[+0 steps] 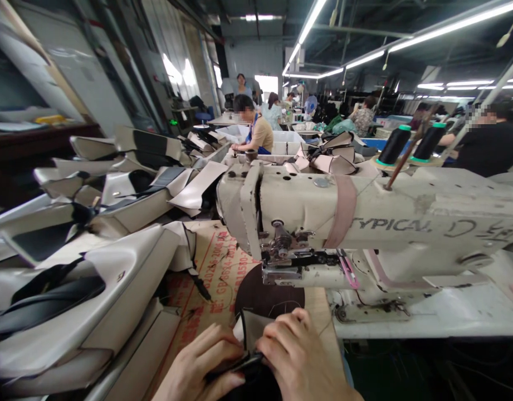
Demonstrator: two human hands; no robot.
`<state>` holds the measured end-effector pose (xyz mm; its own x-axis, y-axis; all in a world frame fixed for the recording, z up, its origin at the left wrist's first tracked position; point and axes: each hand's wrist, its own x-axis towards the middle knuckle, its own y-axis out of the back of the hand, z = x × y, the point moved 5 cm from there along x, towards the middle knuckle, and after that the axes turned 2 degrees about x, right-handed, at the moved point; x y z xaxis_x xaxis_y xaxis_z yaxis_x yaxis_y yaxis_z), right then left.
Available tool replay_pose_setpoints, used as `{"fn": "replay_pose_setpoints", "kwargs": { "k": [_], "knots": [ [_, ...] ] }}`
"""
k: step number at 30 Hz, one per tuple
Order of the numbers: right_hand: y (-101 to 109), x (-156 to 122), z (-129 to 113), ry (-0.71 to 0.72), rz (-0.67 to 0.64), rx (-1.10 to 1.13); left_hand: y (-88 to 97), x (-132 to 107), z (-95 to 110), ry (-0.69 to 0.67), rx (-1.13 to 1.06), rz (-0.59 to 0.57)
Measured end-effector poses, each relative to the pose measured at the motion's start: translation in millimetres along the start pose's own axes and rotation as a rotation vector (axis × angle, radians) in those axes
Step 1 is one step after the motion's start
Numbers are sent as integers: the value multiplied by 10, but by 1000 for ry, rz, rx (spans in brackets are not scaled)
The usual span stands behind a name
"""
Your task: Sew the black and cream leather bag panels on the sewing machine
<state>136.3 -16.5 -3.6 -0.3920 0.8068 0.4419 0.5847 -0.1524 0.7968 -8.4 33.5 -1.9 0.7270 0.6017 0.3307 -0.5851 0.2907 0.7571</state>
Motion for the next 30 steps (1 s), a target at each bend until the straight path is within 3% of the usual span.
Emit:
{"fn": "replay_pose_setpoints", "kwargs": {
  "k": [2,4,10,15,21,23,26,30],
  "knots": [
    [-30,-26,12,-20,26,46,-29,40,51,28,93,57],
    [-72,-55,28,-19,33,99,-53,93,68,141,109,51],
    [-140,-82,89,-54,31,125,-132,191,-91,484,-65,-131],
    [-123,-104,122,-203,95,165,-186,213,-240,556,-201,-252],
    [-113,-51,16,-55,-34,40,-227,242,-257,609,-313,-280],
    [-107,-41,23,-51,-32,88,-199,220,-210,606,-323,-241],
    [-105,-57,61,-92,1,167,-76,107,-109,552,-317,-34],
    [-123,-96,85,-138,10,228,20,-94,56,286,-124,119]
  ]
}}
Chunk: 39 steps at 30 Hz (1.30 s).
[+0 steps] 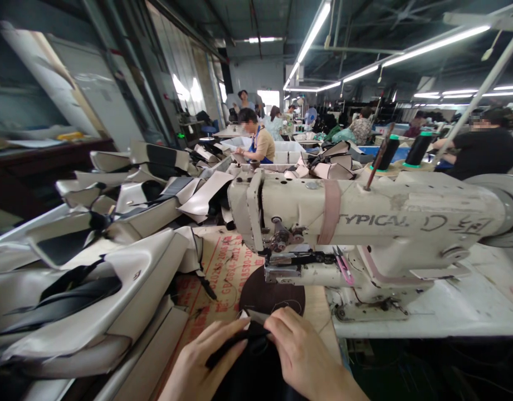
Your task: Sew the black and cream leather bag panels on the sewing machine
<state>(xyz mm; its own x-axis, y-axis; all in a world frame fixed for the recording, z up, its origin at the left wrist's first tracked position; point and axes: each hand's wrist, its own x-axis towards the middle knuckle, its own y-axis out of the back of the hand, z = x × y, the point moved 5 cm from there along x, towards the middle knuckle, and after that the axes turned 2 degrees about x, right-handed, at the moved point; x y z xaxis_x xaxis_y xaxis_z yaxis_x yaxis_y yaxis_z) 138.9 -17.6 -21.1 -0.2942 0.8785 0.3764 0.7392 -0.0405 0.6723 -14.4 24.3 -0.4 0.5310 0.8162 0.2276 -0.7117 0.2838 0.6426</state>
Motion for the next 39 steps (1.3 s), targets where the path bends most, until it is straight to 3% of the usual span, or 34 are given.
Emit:
{"fn": "replay_pose_setpoints", "kwargs": {
  "k": [4,8,13,17,23,27,34,39],
  "knots": [
    [3,7,-2,-21,14,28,5,-56,90,-316,231,86],
    [9,39,1,-28,44,52,-47,0,112,-428,377,56],
    [-22,50,20,-72,31,26,-108,33,111,-362,480,-29],
    [-17,55,11,-94,-10,-25,-98,109,149,-272,374,-106],
    [-10,61,-21,-36,-76,-141,-92,123,103,-126,185,-101],
    [-21,41,-5,-25,-71,-158,-120,85,59,-118,138,-64],
    [4,65,27,-87,-76,-123,-128,184,29,-58,133,-124],
    [-14,23,27,-17,-65,-242,-136,157,20,-85,136,-136]
  ]
}}
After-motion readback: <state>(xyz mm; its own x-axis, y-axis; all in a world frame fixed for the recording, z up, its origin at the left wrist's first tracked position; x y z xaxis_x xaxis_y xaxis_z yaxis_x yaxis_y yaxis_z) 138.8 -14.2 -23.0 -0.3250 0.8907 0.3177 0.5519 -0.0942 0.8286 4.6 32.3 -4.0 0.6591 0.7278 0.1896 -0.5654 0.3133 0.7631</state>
